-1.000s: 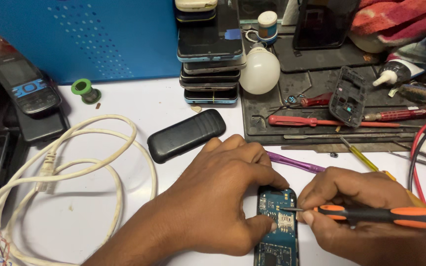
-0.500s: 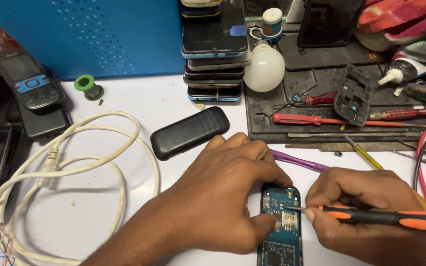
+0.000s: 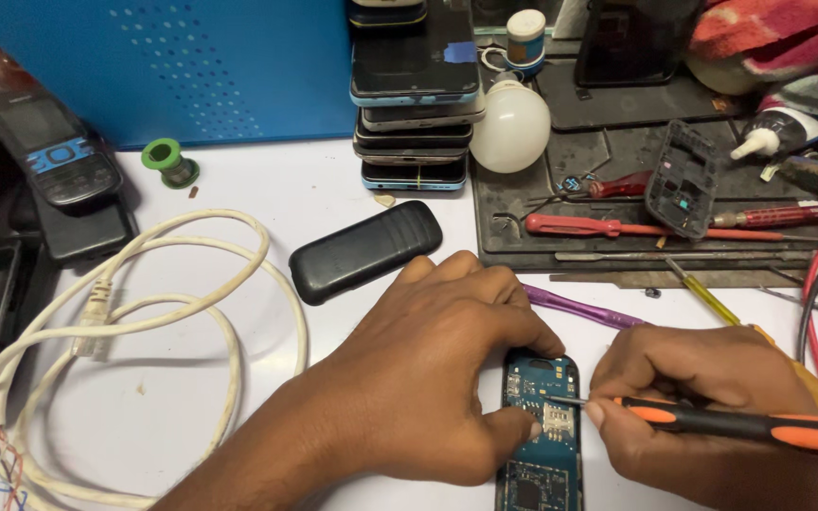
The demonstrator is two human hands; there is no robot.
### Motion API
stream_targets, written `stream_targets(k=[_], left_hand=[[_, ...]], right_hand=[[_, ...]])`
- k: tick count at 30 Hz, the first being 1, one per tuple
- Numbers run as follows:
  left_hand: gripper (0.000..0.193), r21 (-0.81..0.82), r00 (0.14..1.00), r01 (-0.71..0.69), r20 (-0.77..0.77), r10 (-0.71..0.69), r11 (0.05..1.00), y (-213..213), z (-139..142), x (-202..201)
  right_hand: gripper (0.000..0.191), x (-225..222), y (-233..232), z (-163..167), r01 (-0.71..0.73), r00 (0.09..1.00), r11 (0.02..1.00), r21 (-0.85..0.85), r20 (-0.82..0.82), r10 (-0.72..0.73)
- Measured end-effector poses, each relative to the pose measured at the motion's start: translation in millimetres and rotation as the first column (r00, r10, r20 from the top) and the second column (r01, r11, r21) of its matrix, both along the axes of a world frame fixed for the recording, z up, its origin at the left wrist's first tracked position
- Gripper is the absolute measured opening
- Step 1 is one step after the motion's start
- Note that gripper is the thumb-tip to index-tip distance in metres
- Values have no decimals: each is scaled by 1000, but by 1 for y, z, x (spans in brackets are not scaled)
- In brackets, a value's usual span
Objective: The person uses a screwdriver to remove screws from a mobile phone circuit board and then from the phone's plastic housing. They remove a small component from the housing and place it on the table.
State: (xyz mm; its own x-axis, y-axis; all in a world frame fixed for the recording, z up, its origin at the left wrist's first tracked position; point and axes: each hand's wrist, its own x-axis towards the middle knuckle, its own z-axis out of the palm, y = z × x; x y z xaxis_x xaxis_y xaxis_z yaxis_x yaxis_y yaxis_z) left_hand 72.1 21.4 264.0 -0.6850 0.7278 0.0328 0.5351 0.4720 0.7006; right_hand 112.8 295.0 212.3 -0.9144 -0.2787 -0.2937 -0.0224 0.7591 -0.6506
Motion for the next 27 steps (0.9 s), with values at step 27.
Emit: stream_targets(k=[27], left_hand=[[46, -8, 1000, -9, -1, 9, 1000, 1, -1, 1]], right_hand=[[23, 1, 5, -6, -82, 993, 993, -87, -93, 74]])
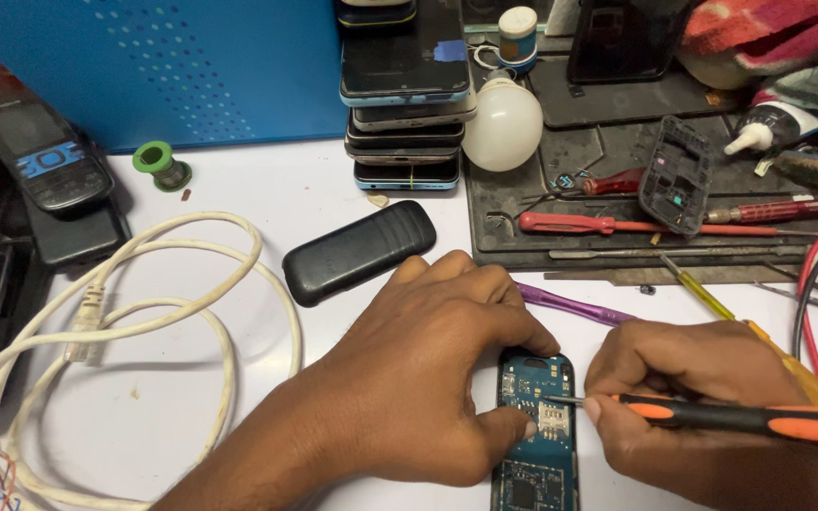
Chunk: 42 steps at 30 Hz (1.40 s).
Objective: The person uses a screwdriver to remove screws from a mobile phone circuit board and then from the phone's plastic housing. They remove a small component from the housing and place it on the table.
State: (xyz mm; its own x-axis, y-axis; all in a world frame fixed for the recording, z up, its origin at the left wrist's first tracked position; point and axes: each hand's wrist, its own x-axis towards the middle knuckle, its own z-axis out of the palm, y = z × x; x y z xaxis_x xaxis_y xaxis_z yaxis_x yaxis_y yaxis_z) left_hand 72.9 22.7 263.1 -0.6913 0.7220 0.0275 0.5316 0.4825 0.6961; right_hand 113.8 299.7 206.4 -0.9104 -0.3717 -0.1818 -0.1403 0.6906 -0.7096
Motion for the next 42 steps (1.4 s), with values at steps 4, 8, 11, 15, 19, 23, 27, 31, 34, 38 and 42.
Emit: stream_targets(k=[4, 8, 11, 15, 19, 23, 27, 31, 34, 38, 42], left_hand=[[46, -7, 1000, 4, 12, -4, 1000, -1, -1, 0], [44, 37, 1000, 4, -27, -3, 999, -1, -1, 1], [45, 11, 1000, 1, -6, -1, 1000, -1, -1, 0], [46, 9, 1000, 5, 0, -5, 1000, -1, -1, 0], [45, 29, 1000, 5, -13, -5, 1000, -1, -1, 0], [46, -3, 1000, 5, 24, -5, 1000, 0, -1, -1], [46, -9, 1000, 7, 27, -7, 1000, -1, -1, 0], [45, -1, 1000, 8, 5, -8, 1000, -1, -1, 0], [46, 4, 1000, 8, -4, -8, 1000, -1, 0, 0], [46, -10, 1000, 7, 7, -7, 1000, 0, 0, 0], [46, -34, 1000, 5, 26, -4, 999, 0, 0, -1]], right_hand=[[23, 0, -2, 1, 8, 1000, 1000, -8, 9, -8], [23, 1, -4, 0, 58, 997, 997, 42, 44, -60], [22, 1, -4, 0, 20, 1000, 1000, 7, 4, -20], [22, 0, -4, 3, 53, 997, 998, 33, 57, -55], [22, -3, -6, 7, 49, 993, 998, 38, 109, -52], [18, -3, -8, 8, 165, 969, 983, 80, 175, -177], [18, -1, -8, 4, 116, 989, 993, 32, 89, -119], [19, -1, -7, 2, 36, 999, 999, -35, -24, -36], [19, -2, -6, 3, 51, 998, 999, -12, 37, -50], [19, -2, -9, 5, 108, 986, 993, 50, 121, -113], [19, -3, -10, 8, 62, 993, 998, 16, 97, -63]])
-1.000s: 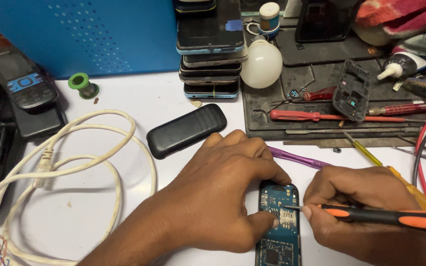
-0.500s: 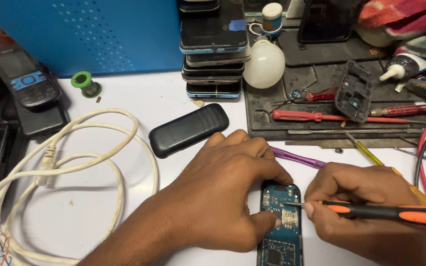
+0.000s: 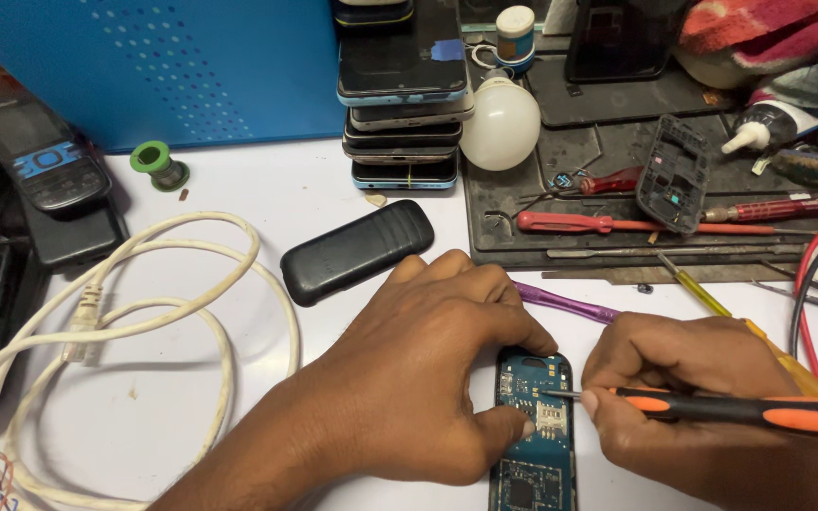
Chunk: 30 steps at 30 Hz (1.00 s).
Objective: The person uses a screwdriver to remove screws from a mobile phone circuit board and then from the phone's plastic housing. They remove a small component from the housing and place it on the table.
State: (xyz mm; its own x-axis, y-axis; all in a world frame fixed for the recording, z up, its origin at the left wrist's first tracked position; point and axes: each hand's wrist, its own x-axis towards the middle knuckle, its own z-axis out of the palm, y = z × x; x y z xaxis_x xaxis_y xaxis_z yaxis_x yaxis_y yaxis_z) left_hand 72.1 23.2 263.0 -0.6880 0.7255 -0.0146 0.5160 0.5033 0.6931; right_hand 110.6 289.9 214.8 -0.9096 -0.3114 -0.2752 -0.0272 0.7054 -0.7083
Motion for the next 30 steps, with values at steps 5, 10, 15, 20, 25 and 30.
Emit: stream_targets(k=[5, 10, 15, 20, 25, 30], left_hand=[[45, 33, 1000, -5, -21, 5, 999, 0, 0, 1], [45, 23, 1000, -4, -22, 4, 1000, 0, 0, 1], [45, 43, 999, 2, -39, -1, 999, 0, 0, 1], [46, 1, 1000, -2, 0, 2, 1000, 0, 0, 0], [46, 25, 1000, 0, -15, 0, 1000, -1, 0, 1], [45, 16, 1000, -9, -8, 9, 1000, -1, 0, 1]], right_hand=[[20, 1, -1, 1, -12, 1000, 1000, -4, -7, 12], [19, -1, -1, 3, 33, 997, 995, 99, 69, -40], [18, 0, 0, 1, 5, 1000, 1000, 24, 16, -6], [19, -1, 0, 0, 25, 999, 998, 59, 31, -27], [18, -3, -2, 5, 5, 999, 999, 41, 50, -7], [21, -3, -4, 7, 77, 990, 983, 169, 106, -95]])
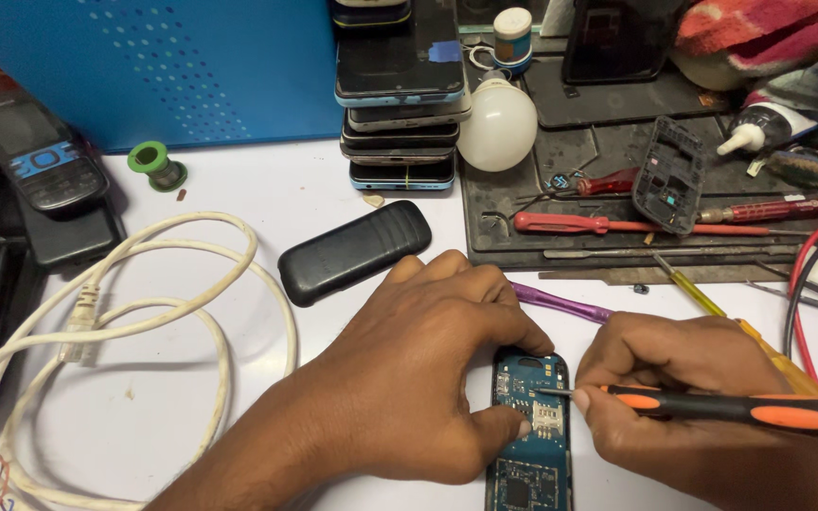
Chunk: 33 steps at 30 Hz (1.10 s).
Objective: The person uses a screwdriver to remove screws from a mobile phone circuit board and then from the phone's plastic housing. They remove a small component from the housing and place it on the table.
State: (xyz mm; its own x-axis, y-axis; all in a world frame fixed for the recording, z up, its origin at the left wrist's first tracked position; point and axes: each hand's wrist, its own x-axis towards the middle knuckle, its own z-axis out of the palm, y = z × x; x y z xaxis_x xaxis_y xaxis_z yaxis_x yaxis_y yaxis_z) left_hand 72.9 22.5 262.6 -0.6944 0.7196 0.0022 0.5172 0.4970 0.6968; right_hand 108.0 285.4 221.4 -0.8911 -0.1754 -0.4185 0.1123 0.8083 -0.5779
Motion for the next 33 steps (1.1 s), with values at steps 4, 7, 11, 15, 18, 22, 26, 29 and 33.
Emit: stream_targets(k=[4, 7, 11, 15, 18, 22, 26, 29, 33], left_hand=[[45, 21, 1000, 11, -21, -11, 1000, 0, 0, 0], [46, -8, 1000, 6, 1, -6, 1000, 1, 0, -1], [45, 6, 1000, 8, -9, -8, 1000, 1, 0, 0], [45, 9, 1000, 3, -6, -3, 1000, 1, 0, 0], [45, 6, 1000, 1, -3, -1, 1000, 1, 0, 0], [46, 1, 1000, 0, 4, 0, 1000, 1, 1, 0], [47, -2, 1000, 3, -3, -3, 1000, 1, 0, 0], [49, -4, 1000, 9, 2, -9, 1000, 0, 0, -1], [50, 46, 999, 20, -49, -18, 999, -1, 0, 0]], right_hand=[[19, 0, 3, -4, -93, 991, 988, -124, -110, 80], [19, 2, 6, -7, -72, 993, 988, -133, -101, 59], [19, 1, 7, -10, -101, 987, 982, -158, -137, 79], [18, 1, 7, -10, -45, 998, 996, -83, -55, 40], [18, 1, 7, -8, -128, 984, 978, -163, -143, 105], [19, 0, 4, -4, -93, 993, 987, -129, -85, 83], [18, -1, 0, -1, -36, 999, 998, -47, -31, 35], [18, 0, 0, -1, 1, 1000, 999, -40, -8, -1], [17, 1, 5, -5, -64, 992, 990, -125, -113, 50]])
